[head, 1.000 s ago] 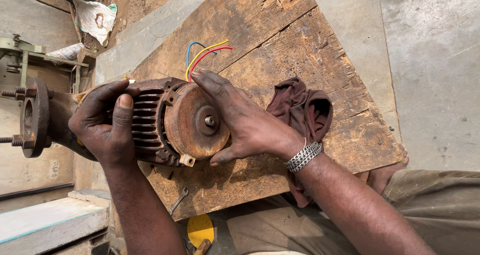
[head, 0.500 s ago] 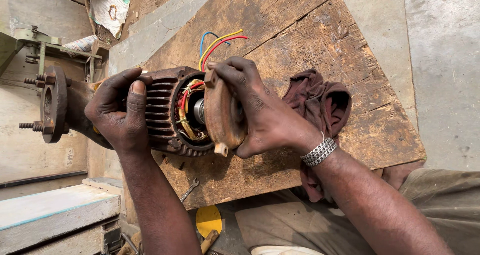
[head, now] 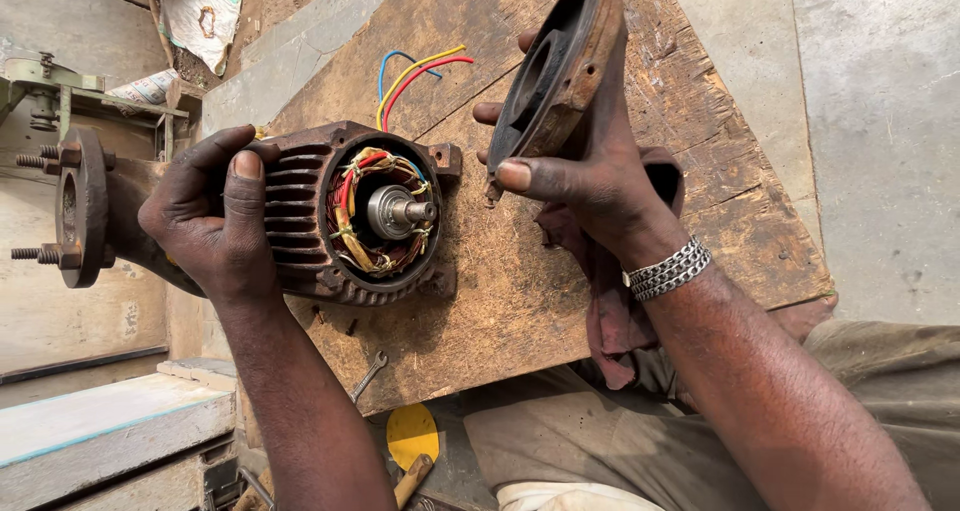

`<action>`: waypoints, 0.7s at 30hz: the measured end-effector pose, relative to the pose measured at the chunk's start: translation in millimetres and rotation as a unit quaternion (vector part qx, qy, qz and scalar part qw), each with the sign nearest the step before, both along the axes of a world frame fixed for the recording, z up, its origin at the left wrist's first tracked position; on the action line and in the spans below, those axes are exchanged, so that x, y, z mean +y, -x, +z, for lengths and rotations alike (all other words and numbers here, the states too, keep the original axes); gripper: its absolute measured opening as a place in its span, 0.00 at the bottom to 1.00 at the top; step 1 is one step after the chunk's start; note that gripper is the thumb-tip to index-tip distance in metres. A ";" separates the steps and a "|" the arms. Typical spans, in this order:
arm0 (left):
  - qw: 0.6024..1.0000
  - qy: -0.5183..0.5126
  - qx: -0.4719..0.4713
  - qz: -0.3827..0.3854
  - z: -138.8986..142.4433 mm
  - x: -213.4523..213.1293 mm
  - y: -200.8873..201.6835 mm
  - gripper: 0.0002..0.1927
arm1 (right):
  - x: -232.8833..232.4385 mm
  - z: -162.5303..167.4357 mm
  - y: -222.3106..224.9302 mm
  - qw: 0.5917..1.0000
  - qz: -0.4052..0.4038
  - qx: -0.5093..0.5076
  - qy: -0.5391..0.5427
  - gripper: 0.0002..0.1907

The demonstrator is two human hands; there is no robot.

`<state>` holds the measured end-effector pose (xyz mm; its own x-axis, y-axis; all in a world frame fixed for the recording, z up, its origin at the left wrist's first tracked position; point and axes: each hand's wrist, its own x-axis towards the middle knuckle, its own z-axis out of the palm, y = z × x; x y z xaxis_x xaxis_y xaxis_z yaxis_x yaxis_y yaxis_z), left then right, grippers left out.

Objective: The person works on a rusty electric water pump motor resting on a wooden board on their lap. They remove and reposition the motor end cover, tap the housing with a hammer, and tighten fasteners using a wrench and pliers, steadying the pump with the other hand.

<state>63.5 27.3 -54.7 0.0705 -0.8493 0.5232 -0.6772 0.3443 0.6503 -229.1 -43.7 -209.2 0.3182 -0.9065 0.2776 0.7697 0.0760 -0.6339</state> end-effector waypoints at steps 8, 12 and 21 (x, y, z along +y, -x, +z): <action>1.000 0.001 -0.007 0.002 -19.8 12.5 -11.0 0.12 | 19.5 -15.2 -32.3 1.000 0.022 -0.008 -0.008 0.77; 1.000 -0.003 -0.017 0.013 -29.7 16.6 -3.3 0.12 | 15.8 -24.1 -23.4 0.998 -0.009 0.063 0.030 0.77; 1.000 -0.006 -0.017 0.012 -55.9 5.3 -41.5 0.11 | 2.4 -46.5 -63.6 0.997 0.075 -0.015 -0.012 0.65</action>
